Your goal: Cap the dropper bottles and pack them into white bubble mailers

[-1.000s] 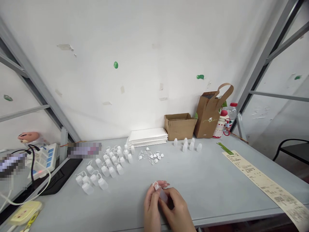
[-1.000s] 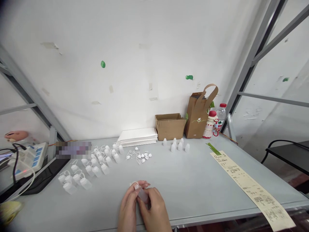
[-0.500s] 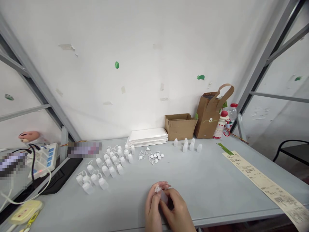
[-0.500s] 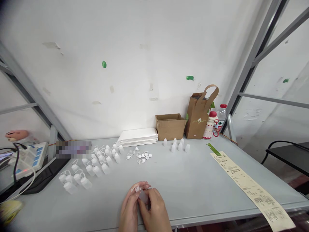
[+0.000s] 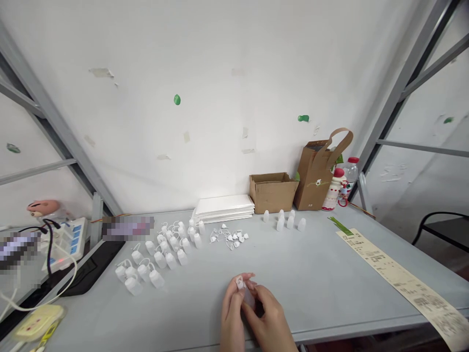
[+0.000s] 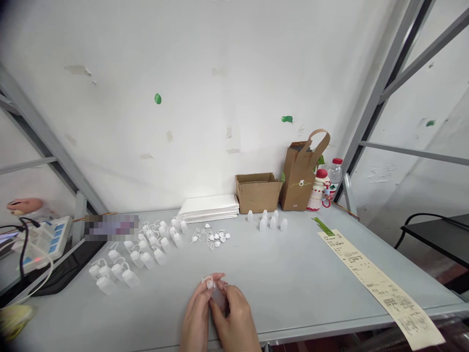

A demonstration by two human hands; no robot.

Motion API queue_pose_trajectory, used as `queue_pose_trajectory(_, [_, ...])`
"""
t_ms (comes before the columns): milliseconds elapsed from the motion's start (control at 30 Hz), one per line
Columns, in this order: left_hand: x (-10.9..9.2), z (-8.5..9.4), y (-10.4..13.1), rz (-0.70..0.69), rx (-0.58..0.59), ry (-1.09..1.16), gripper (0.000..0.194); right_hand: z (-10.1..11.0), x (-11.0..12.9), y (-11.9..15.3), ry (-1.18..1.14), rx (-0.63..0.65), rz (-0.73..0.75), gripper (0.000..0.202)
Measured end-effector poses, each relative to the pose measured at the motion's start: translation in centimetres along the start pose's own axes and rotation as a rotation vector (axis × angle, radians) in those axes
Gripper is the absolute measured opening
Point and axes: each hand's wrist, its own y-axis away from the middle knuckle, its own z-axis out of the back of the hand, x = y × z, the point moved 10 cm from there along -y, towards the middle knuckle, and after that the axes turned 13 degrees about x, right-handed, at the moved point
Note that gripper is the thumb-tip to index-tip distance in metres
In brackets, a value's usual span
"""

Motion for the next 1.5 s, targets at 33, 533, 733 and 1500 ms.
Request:
queue_pose_trajectory(33, [0.1, 0.1, -0.1, -0.001, 0.002, 0.004, 0.031, 0.1, -0.1, 0.0, 0.003, 0.004, -0.003, 0.015])
queue_pose_trajectory(533, [0.1, -0.8, -0.6, 0.022, 0.171, 0.054, 0.037, 0.3, -0.3, 0.0, -0.163, -0.096, -0.109, 0.033])
queue_pose_trajectory(733, [-0.7, -1.1, -0.5, 0.011, 0.186, 0.059, 0.036, 0.6, -0.3, -0.1, -0.205, -0.079, -0.141, 0.033])
queue_pose_trajectory(1500, [-0.5, -1.0, -0.6, 0.094, 0.158, 0.309, 0.030, -0.1, -0.5, -0.5, -0.208, 0.060, -0.186, 0.027])
